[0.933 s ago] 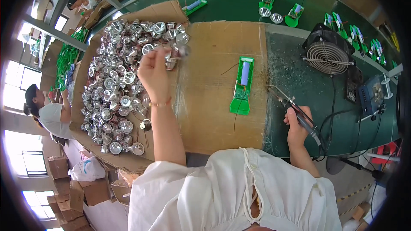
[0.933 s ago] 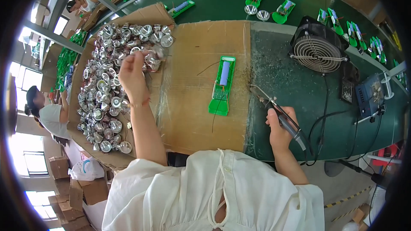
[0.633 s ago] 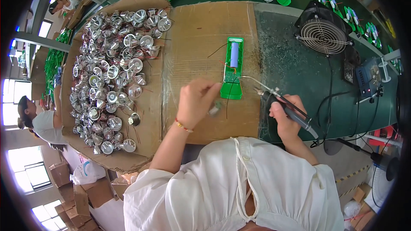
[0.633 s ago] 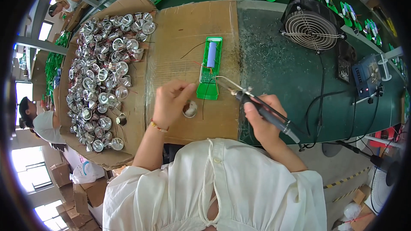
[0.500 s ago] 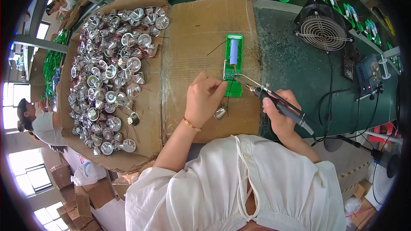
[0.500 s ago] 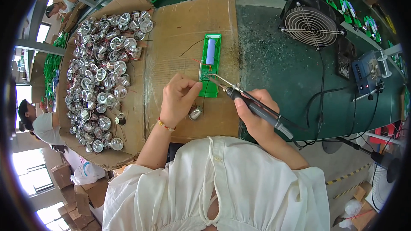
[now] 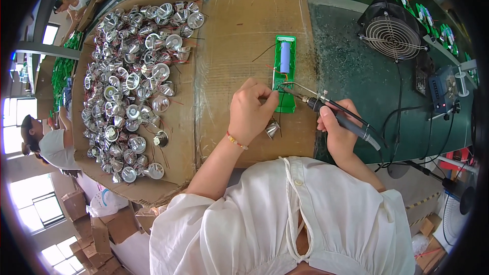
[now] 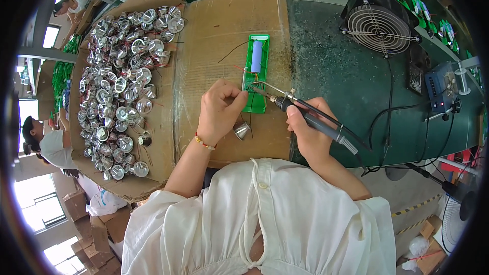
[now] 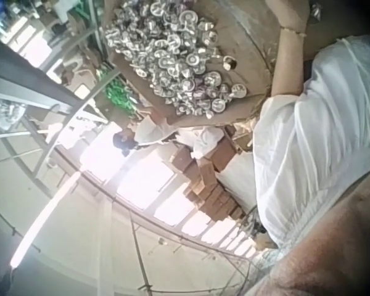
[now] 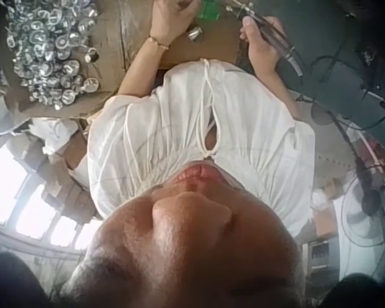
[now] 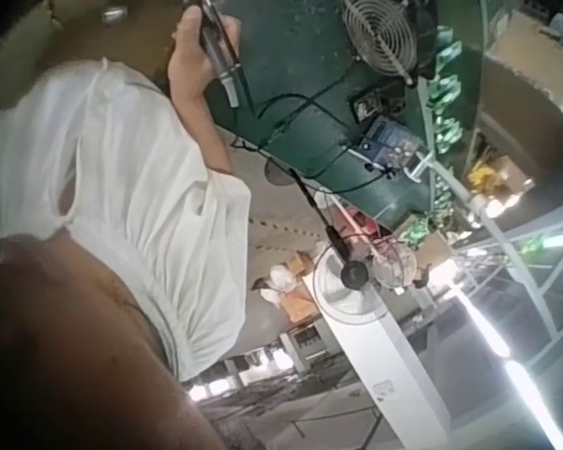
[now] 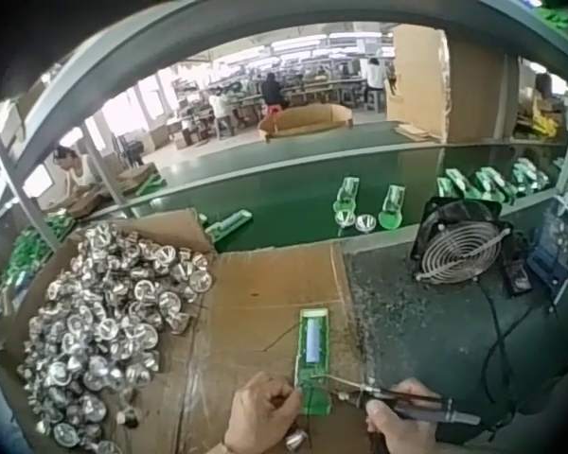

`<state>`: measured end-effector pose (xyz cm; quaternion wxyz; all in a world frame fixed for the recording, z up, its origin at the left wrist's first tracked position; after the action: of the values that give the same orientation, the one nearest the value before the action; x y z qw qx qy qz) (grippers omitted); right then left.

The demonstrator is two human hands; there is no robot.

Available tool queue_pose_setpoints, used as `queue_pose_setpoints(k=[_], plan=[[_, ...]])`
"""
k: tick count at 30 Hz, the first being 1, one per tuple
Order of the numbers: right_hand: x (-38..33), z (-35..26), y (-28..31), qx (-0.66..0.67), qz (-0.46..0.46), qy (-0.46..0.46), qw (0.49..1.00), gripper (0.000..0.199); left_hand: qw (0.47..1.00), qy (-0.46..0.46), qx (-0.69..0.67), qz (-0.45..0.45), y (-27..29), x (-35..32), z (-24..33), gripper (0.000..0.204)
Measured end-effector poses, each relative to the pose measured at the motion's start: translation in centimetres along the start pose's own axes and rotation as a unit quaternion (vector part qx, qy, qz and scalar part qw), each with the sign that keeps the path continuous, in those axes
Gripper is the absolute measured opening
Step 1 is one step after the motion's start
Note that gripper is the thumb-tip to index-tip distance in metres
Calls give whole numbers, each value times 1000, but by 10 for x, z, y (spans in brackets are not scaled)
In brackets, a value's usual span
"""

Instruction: Soldering electrical wires onto small circuit boards for light fixtures on an assembly line.

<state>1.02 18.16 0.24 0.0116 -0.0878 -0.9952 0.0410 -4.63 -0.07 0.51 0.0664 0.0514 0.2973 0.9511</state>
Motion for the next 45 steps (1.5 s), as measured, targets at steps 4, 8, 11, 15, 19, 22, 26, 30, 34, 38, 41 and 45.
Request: queue_pose_setpoints(k=[4,8,11,15,19,22,26,30,34,38,41,45], plan=[[-1,-1,3,43,20,-34,998,15,1000,-1,-1,1,1,0,0,15],[-2,-3,3,42,3,-19,999,16,1000,-9,5,-6,2,1,1,14],[-3,-2,4,37,-3,-14,999,17,1000,-14,6,-8,1,0,0,15],[-4,-3,4,38,4,-20,999,17,999,7,18,-31,4,-1,-2,15],[-7,-3,14,46,22,-18,999,17,992,-23,-67,104,19,-11,2,34],[-8,-3,21,45,35,-9,998,16,998,-38,7,44,35,-31,-1,31],[-11,-4,21,48,24,-7,999,15,997,-65,-21,47,14,-52,1,20],[-15,-5,16,50,10,-15,999,16,997,-33,-65,0,-5,-35,-1,11],[-17,-3,14,39,-5,-9,999,17,999,-39,2,7,-6,-21,-1,11],[-14,-1,13,30,9,-14,999,17,998,-51,23,0,-6,-18,1,11],[-11,-2,11,25,10,2,1000,18,998,-55,28,-11,-7,-16,1,11],[-10,-2,9,-9,5,12,1000,17,998,-49,24,-11,-7,-15,1,11]])
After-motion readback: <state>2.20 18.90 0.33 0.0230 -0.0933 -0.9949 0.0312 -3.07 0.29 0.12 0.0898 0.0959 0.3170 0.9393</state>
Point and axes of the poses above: each hand's wrist, its own x-axis towards the middle knuckle, its own y-axis out of the back of the hand, z = x × y, the point moved 1 cm from there along x, towards the middle knuckle, and after that the axes turned 5 degrees about -z, right-handed, at the moved point
